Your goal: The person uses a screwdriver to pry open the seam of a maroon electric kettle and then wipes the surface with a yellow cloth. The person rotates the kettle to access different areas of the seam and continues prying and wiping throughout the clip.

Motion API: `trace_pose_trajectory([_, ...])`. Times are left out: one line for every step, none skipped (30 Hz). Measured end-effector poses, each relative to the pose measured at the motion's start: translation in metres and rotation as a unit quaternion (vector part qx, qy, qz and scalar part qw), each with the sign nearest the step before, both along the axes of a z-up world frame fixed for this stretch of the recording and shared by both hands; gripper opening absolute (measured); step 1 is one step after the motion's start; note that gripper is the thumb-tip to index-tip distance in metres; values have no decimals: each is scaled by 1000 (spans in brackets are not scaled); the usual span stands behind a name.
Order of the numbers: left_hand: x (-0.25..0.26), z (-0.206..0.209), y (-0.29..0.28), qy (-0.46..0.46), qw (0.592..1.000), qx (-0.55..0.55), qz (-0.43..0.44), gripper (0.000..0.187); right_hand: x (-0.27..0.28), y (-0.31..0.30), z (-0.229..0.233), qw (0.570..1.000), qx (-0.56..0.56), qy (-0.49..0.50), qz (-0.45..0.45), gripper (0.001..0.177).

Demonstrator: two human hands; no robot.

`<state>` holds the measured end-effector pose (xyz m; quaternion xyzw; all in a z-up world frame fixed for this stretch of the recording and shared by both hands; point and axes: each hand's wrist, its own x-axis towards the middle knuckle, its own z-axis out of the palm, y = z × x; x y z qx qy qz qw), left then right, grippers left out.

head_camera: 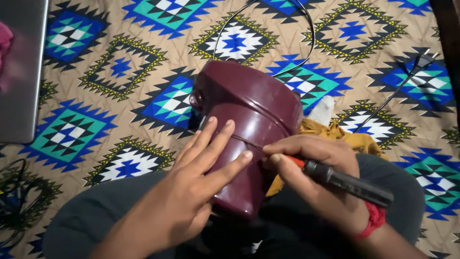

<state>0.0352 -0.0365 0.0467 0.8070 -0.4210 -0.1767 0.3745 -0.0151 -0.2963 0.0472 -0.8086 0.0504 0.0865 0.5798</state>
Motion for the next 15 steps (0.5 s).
trace_pose_trajectory([-2,2,1,1,1000,-3,-5,89,-2,1,-2,1000,-11,-8,6,18])
trace_pose_trajectory([-5,2,1,8,1000,6,-2,88,-3,3,-3,1000,-23,-15,13,18])
trace_pose_trajectory([-8,2,1,15,1000,14,1,87,-3,2,-3,998,-40,-32,26,17])
trace_pose_trajectory([-11,2,1,22,999,22,4,86,-4,2,-2,996,-57,-48,39,16])
trace_pose_trajectory([-14,0,1,21,999,24,11,86,-4,3,-1,994,-73,-65,53,15])
trace_pose_trajectory([-17,-1,2,21,999,25,18,86,-3,1,1,993,-70,-73,62,15])
trace_pose_trajectory([-19,-2,4,19,999,27,26,87,-2,0,3,992,-66,-81,71,14])
trace_pose_trajectory([-20,-4,6,22,999,11,31,86,-1,0,5,991,-62,-90,81,14])
trace_pose_trajectory([-20,-6,10,23,999,-6,37,86,0,0,7,989,-70,-94,86,14])
trace_pose_trajectory([-19,-8,13,23,999,-22,43,85,1,2,8,988,-79,-98,90,14])
trace_pose_trajectory([-17,-11,16,16,998,-45,45,83,1,2,8,986,-88,-103,93,14])
trace_pose_trajectory([-15,-15,19,8,996,-69,47,81,1,4,8,985,-92,-112,92,14])
trace_pose_trajectory([-13,-20,21,1,994,-93,48,79,1,6,7,984,-97,-121,90,14])
trace_pose_trajectory([-14,-24,23,36,991,-107,71,77,1,8,6,982,-103,-130,87,14])
trace_pose_trajectory([-16,-27,25,71,986,-121,94,74,1,10,6,983,-101,-129,85,15])
